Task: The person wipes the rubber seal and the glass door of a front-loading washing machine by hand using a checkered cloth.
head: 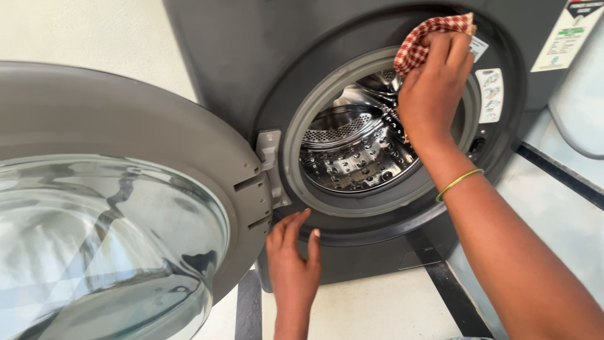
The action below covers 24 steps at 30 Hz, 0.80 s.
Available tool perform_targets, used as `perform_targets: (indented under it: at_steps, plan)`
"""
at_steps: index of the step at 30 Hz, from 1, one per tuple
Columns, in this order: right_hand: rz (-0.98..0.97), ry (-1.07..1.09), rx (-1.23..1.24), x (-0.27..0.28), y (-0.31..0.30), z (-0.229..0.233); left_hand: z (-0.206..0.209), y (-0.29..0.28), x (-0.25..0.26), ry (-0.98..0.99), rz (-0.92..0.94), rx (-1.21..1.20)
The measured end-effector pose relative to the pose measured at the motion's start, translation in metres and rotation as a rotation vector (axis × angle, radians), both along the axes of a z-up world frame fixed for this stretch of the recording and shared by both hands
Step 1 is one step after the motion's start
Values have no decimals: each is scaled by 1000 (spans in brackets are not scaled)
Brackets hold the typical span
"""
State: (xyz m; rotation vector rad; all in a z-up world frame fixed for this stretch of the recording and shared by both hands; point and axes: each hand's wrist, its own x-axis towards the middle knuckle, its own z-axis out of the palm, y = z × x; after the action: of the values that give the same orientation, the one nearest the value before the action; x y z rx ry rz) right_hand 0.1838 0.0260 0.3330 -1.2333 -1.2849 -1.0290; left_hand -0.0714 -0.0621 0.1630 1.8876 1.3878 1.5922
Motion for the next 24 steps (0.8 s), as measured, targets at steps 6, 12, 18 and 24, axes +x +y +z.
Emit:
perform_targets:
  at_steps: [6,12,18,24]
  plan:
    - [85,-17,55,-20,-4,-6,0,-2,-2,-14,-9,-15]
    - [221,-84,8,-60,0,-13,-1,4,-10,-11,41,-23]
    - [314,-120,-40,-102,5,-41,1,3,-13,-24,32,-52]
    - [355,-229,-185,-125,10,-92,1,4,-20,-33,48,-90]
